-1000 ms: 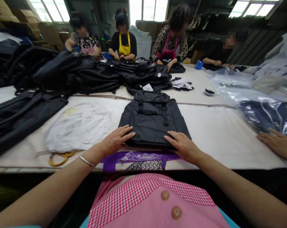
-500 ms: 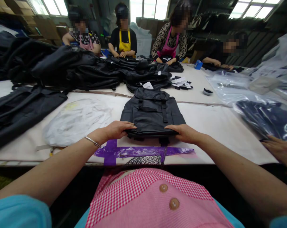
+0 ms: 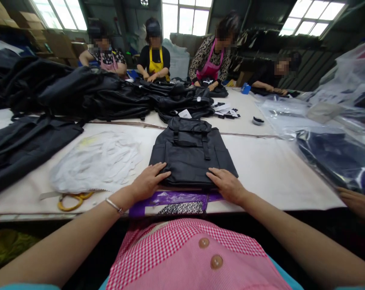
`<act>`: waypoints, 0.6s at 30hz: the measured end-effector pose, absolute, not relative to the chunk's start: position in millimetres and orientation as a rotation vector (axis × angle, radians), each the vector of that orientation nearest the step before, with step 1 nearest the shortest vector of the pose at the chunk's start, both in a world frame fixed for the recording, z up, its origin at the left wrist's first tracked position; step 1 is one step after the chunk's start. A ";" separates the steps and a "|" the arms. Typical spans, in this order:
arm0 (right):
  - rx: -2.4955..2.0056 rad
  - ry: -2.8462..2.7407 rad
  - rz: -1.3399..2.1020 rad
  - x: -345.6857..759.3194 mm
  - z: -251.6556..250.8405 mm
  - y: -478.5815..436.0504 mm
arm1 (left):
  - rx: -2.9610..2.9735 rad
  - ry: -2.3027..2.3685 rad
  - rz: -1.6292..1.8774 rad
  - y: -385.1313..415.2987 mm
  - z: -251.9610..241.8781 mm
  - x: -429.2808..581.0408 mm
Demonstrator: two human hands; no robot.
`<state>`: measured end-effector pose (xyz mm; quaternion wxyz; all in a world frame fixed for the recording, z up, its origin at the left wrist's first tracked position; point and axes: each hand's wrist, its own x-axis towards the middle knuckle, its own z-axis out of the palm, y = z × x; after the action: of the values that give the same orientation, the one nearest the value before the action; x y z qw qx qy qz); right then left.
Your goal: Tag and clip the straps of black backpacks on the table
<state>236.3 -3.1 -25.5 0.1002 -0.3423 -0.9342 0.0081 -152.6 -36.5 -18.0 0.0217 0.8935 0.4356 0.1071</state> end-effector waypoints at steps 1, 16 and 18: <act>-1.016 -2.741 -0.053 236.3 -32.3 -10.3 | 2.786 1.407 0.335 -44.7 -17.3 -147.8; -1.065 -2.874 -0.100 203.6 5.4 -14.3 | 3.065 1.248 0.092 -26.5 0.9 -103.1; -1.074 -2.833 -0.206 200.2 -4.4 -17.7 | 3.129 1.312 0.060 -30.7 -7.0 -101.4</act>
<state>200.2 -17.7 -4.4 0.0523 -0.3531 -0.9317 -0.0679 -101.4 -30.7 -7.0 -0.1255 0.9147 0.3837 0.0175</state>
